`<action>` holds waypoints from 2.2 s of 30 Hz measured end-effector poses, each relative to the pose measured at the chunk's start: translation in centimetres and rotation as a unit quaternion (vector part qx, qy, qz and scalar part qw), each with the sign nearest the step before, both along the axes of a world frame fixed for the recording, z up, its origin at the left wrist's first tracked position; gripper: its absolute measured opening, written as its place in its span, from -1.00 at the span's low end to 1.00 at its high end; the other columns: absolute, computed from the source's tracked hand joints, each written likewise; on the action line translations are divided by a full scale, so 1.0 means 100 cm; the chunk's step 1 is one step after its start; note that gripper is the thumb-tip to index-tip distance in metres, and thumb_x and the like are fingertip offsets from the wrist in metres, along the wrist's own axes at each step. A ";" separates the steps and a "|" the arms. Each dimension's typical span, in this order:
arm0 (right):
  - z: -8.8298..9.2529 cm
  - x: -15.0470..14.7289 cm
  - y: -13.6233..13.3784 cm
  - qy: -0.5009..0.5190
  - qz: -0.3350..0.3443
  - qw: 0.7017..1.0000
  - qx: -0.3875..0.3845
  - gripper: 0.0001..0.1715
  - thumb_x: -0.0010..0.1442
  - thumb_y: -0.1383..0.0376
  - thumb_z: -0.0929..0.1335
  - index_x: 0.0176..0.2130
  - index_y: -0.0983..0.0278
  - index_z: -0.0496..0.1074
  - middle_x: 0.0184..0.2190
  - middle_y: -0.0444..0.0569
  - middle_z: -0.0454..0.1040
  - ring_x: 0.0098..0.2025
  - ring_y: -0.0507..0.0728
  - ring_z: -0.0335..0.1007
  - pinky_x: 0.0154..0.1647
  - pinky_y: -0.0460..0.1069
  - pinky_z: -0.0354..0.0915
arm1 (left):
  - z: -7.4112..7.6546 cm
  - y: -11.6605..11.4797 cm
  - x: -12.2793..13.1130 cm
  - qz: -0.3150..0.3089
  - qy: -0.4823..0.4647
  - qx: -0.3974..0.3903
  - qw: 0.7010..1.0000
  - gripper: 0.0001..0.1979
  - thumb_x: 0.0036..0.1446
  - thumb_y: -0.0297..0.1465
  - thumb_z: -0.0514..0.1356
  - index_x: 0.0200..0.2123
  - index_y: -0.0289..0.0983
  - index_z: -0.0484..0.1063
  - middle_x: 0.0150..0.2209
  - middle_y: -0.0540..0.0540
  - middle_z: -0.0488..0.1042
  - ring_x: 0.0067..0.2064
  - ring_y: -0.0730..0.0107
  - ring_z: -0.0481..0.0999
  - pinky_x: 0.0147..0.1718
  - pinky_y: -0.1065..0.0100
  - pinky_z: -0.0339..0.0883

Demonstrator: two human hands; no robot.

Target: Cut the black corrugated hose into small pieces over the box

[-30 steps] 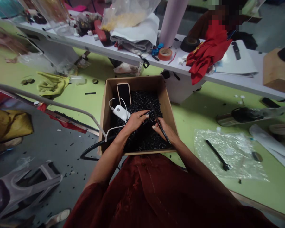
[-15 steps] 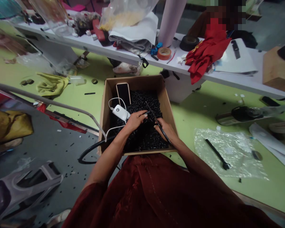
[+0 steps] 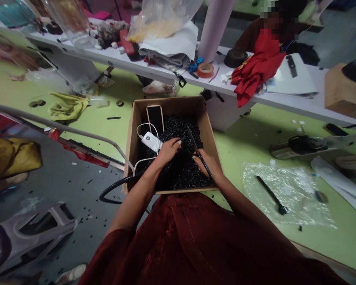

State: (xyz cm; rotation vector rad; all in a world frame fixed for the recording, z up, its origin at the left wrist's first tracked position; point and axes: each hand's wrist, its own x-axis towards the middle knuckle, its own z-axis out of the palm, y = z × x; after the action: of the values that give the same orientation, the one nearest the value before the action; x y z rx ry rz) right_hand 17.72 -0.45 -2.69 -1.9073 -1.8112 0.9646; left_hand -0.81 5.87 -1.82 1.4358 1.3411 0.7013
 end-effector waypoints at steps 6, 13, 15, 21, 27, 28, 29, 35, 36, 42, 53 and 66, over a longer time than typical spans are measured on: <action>-0.005 0.001 -0.001 0.005 0.038 0.999 -0.007 -0.66 0.25 0.11 0.23 -0.02 0.18 0.25 -0.34 0.00 0.52 -0.32 0.21 0.49 -0.28 0.03 0.31 | -0.005 0.002 -0.003 0.021 0.049 0.058 0.997 -0.66 0.20 -0.36 0.07 -0.03 -0.38 0.48 -0.24 -0.16 0.54 -0.32 0.39 0.47 -0.25 0.37 0.34; -0.001 -0.001 -0.001 0.014 0.065 0.998 -0.019 -0.50 0.24 0.01 0.23 0.05 0.25 0.20 -0.18 0.10 0.51 -0.17 0.26 0.47 -0.19 0.06 0.30 | -0.006 0.003 -0.004 -0.001 0.109 0.175 0.979 -0.69 0.22 -0.36 0.10 -0.04 -0.35 0.49 -0.07 -0.20 0.53 -0.01 0.29 0.46 0.03 0.30 0.27; 0.000 -0.001 0.000 0.013 0.072 0.997 -0.027 -0.47 0.24 0.00 0.23 0.06 0.26 0.19 -0.18 0.10 0.51 -0.17 0.26 0.46 -0.19 0.06 0.29 | -0.008 0.002 -0.003 -0.007 0.129 0.194 0.972 -0.70 0.23 -0.36 0.10 -0.04 -0.32 0.49 -0.09 -0.18 0.53 -0.04 0.29 0.47 0.00 0.30 0.30; 0.007 -0.003 0.001 -0.003 0.077 0.996 -0.046 -0.47 0.26 0.02 0.22 0.07 0.30 0.18 -0.14 0.14 0.51 -0.13 0.28 0.46 -0.16 0.07 0.29 | -0.013 -0.001 0.000 -0.036 0.174 0.248 0.952 -0.70 0.25 -0.36 0.06 -0.02 -0.27 0.47 -0.15 -0.14 0.53 -0.10 0.29 0.48 -0.07 0.32 0.33; 0.008 -0.004 0.001 -0.004 0.070 0.996 -0.048 -0.46 0.26 0.01 0.21 0.08 0.29 0.18 -0.11 0.16 0.50 -0.08 0.30 0.45 -0.14 0.07 0.29 | -0.012 -0.004 0.004 -0.066 0.196 0.250 0.946 -0.70 0.27 -0.36 0.02 -0.02 -0.28 0.46 -0.15 -0.16 0.50 -0.10 0.29 0.48 -0.09 0.34 0.33; 0.007 -0.004 0.002 -0.006 0.068 0.997 -0.047 -0.47 0.26 0.01 0.21 0.08 0.29 0.19 -0.11 0.16 0.50 -0.08 0.30 0.45 -0.14 0.07 0.29 | -0.011 -0.004 0.005 -0.068 0.197 0.250 0.946 -0.69 0.27 -0.36 0.02 -0.02 -0.29 0.45 -0.15 -0.17 0.50 -0.10 0.29 0.48 -0.09 0.33 0.33; 0.007 -0.004 0.002 -0.008 0.065 0.997 -0.047 -0.49 0.26 0.02 0.20 0.06 0.29 0.20 -0.12 0.16 0.50 -0.10 0.29 0.45 -0.14 0.07 0.29 | -0.011 -0.005 0.006 -0.069 0.197 0.251 0.945 -0.69 0.28 -0.36 0.02 -0.02 -0.30 0.45 -0.15 -0.18 0.50 -0.10 0.28 0.48 -0.08 0.33 0.32; 0.007 -0.002 0.002 0.011 0.050 0.998 -0.046 -0.65 0.27 0.09 0.19 -0.05 0.23 0.27 -0.30 0.00 0.49 -0.32 0.16 0.45 -0.29 -0.02 0.28 | -0.012 -0.006 0.006 -0.070 0.196 0.250 0.946 -0.68 0.28 -0.35 0.01 0.00 -0.30 0.44 -0.15 -0.18 0.49 -0.12 0.29 0.48 -0.10 0.34 0.33; 0.006 -0.002 0.002 0.007 0.051 0.998 -0.037 -0.69 0.26 0.11 0.20 -0.07 0.22 0.27 -0.31 -0.01 0.49 -0.33 0.15 0.44 -0.29 -0.02 0.27 | -0.012 -0.006 0.006 -0.071 0.194 0.249 0.946 -0.68 0.28 -0.35 0.01 0.00 -0.30 0.44 -0.15 -0.17 0.49 -0.12 0.29 0.48 -0.09 0.34 0.32; 0.000 -0.001 0.003 -0.022 0.054 0.998 -0.010 -0.80 0.22 0.21 0.22 -0.16 0.20 0.31 -0.35 -0.03 0.50 -0.30 0.18 0.43 -0.31 -0.04 0.23 | -0.018 -0.006 0.006 -0.075 0.202 0.247 0.945 -0.67 0.29 -0.35 -0.01 0.01 -0.30 0.43 -0.15 -0.17 0.50 -0.13 0.30 0.48 -0.10 0.34 0.33; -0.003 -0.001 0.005 -0.076 0.060 0.995 -0.014 -0.81 0.21 0.23 0.21 -0.18 0.19 0.32 -0.37 -0.03 0.52 -0.30 0.16 0.46 -0.31 -0.07 0.22 | -0.018 -0.005 0.004 -0.072 0.255 0.206 0.942 -0.66 0.28 -0.33 0.00 0.02 -0.27 0.44 -0.15 -0.16 0.51 -0.11 0.29 0.49 -0.10 0.35 0.32; 0.002 -0.003 0.005 -0.058 0.002 0.998 -0.030 -0.70 0.24 0.16 0.22 -0.06 0.20 0.30 -0.40 -0.02 0.52 -0.36 0.18 0.48 -0.31 -0.02 0.27 | -0.016 0.000 -0.001 -0.015 0.131 0.110 0.985 -0.62 0.12 -0.44 0.18 0.03 -0.33 0.34 -0.02 -0.21 0.49 0.02 0.22 0.48 -0.01 0.25 0.32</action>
State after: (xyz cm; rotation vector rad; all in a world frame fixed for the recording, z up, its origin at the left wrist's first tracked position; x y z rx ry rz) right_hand 17.38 0.02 -2.49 -2.0363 -1.8702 0.9367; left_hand -0.92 5.88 -3.47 1.7702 1.4738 0.6757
